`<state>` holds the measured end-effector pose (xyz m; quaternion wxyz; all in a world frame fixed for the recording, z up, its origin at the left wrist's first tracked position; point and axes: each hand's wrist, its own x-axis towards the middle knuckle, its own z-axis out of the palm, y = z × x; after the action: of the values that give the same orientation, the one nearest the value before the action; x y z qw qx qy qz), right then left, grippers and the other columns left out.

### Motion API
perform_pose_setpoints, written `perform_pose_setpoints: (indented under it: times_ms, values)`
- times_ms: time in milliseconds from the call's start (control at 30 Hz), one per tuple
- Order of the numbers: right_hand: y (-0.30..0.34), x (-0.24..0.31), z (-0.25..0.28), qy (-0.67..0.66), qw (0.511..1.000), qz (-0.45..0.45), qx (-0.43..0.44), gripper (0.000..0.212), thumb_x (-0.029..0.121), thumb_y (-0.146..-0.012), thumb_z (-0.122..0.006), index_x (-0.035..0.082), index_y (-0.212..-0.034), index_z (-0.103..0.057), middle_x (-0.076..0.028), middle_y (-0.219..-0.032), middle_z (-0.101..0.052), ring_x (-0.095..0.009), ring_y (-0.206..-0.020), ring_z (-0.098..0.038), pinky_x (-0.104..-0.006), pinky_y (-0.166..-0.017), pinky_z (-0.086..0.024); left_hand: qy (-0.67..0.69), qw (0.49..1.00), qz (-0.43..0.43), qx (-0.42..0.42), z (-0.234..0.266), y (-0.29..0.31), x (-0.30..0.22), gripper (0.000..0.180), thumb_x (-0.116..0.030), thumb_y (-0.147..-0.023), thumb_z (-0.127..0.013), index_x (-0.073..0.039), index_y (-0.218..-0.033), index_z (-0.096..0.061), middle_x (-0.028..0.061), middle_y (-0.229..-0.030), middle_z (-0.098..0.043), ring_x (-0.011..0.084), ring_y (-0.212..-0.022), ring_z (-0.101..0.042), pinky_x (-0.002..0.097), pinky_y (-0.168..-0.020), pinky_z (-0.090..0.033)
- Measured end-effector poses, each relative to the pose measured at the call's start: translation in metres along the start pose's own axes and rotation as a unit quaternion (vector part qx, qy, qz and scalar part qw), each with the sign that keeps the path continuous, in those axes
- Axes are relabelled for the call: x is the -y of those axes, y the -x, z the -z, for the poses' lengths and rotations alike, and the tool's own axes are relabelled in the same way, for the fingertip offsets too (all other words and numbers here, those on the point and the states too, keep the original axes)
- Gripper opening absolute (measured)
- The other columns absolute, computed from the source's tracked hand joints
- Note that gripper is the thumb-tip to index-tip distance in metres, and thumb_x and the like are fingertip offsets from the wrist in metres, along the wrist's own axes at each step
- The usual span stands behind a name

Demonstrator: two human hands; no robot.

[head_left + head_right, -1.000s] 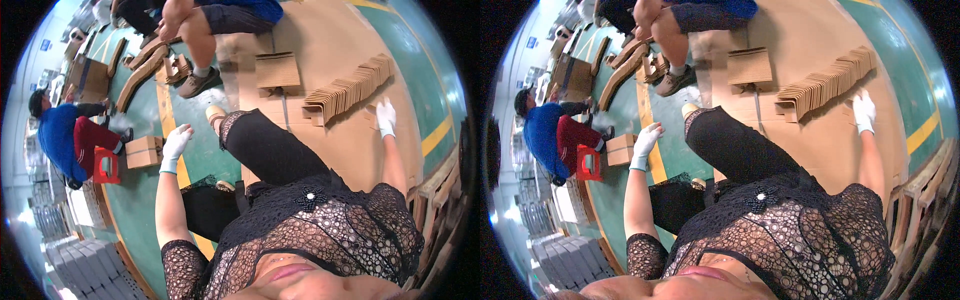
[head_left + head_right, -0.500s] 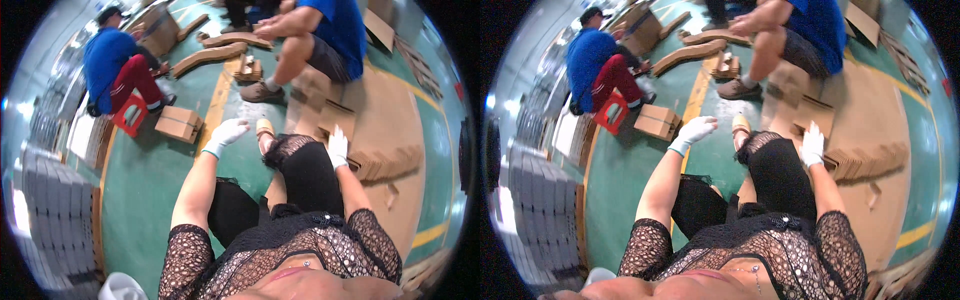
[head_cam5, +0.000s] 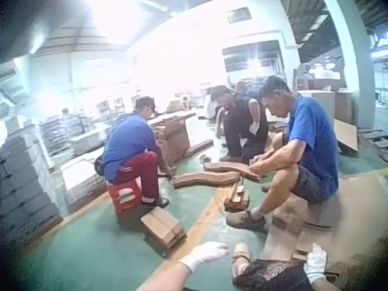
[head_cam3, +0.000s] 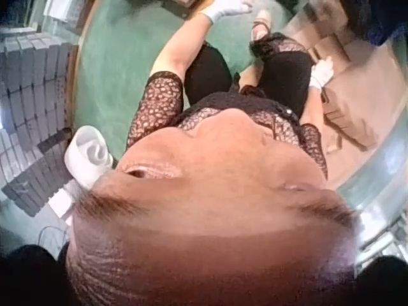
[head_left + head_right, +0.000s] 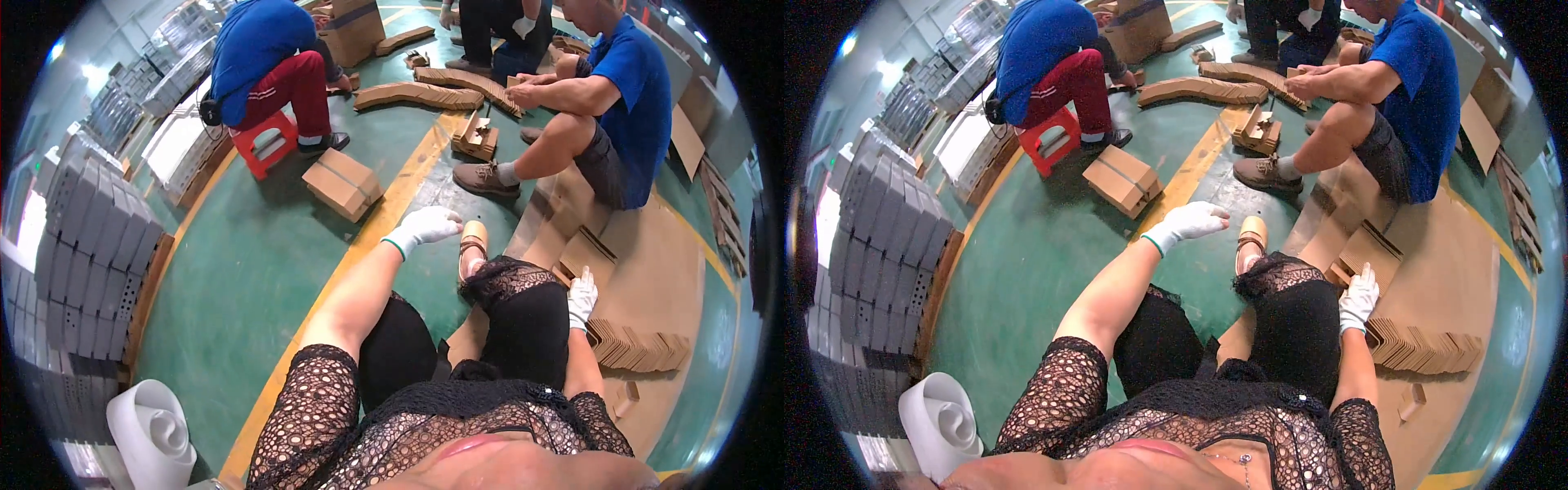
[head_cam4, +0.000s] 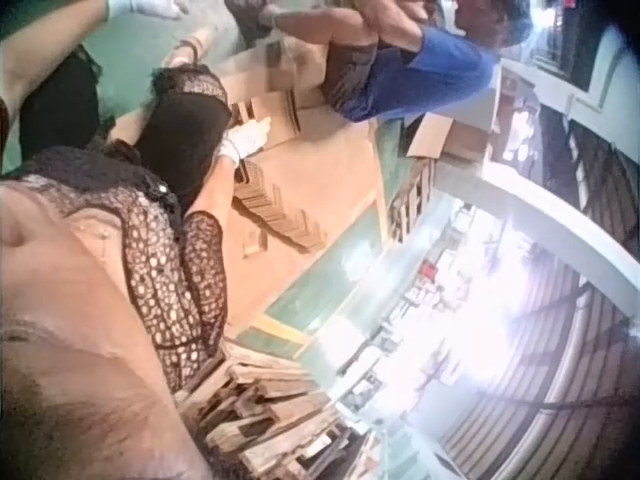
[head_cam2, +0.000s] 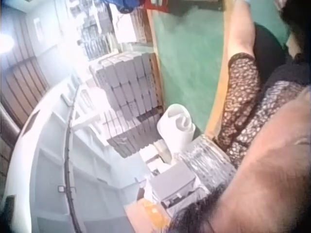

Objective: The person folds pre-cut flat cardboard pieces by hand into specific angles and shapes for packaging.

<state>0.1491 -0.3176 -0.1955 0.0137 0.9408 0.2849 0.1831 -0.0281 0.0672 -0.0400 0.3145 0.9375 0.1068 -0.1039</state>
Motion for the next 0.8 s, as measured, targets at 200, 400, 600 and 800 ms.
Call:
perform_pose_setpoints:
  times_ms: [200,400,600,800]
  values:
    - [-0.058,0.048,0.074,-0.327,0.942,0.031,-0.066,0.037,0.003,-0.071,-0.058,0.007,-0.107,-0.059,-0.014,-0.109,-0.06,-0.029,-0.098,-0.059,-0.0361,-0.085,-0.046,0.082,0.995,-0.062,0.016,-0.005,-0.015,-0.011,0.046,-0.036,-0.083,-0.052,-0.006,-0.118,-0.056,0.0158,-0.115,-0.058,0.0294,-0.106,-0.055,0.0358,-0.091,-0.042]
    - [-0.138,0.137,0.199,-0.358,0.873,0.324,-0.072,0.025,0.004,-0.071,-0.058,0.008,-0.095,-0.061,-0.012,-0.093,-0.063,-0.031,-0.082,-0.061,-0.0377,-0.073,-0.049,0.435,0.887,-0.152,-0.042,-0.005,-0.018,-0.037,0.045,-0.021,-0.077,-0.064,-0.006,-0.119,-0.055,0.0043,-0.101,-0.063,0.011,-0.091,-0.057,0.0271,-0.085,-0.045]
    - [-0.173,0.146,0.214,-0.362,0.903,0.221,-0.069,0.031,0.02,-0.079,-0.057,0.009,-0.108,-0.056,-0.015,-0.091,-0.063,-0.034,-0.085,-0.06,-0.0393,-0.075,-0.048,0.432,0.887,-0.115,-0.12,0.03,0.012,-0.032,0.027,-0.014,-0.08,-0.061,-0.001,-0.103,-0.064,0.0045,-0.091,-0.066,0.0097,-0.083,-0.058,0.0265,-0.078,-0.047]
    - [-0.165,0.146,0.202,-0.613,0.77,0.128,0.12,0.018,0.011,-0.084,-0.057,0.002,-0.098,-0.061,-0.007,-0.081,-0.064,-0.006,-0.074,-0.053,-0.0231,-0.071,-0.045,0.445,0.878,-0.096,-0.145,0.029,0.015,-0.01,0.022,-0.008,-0.075,-0.061,0.001,-0.095,-0.065,0.0037,-0.083,-0.066,0.0087,-0.074,-0.057,0.0244,-0.067,-0.047]
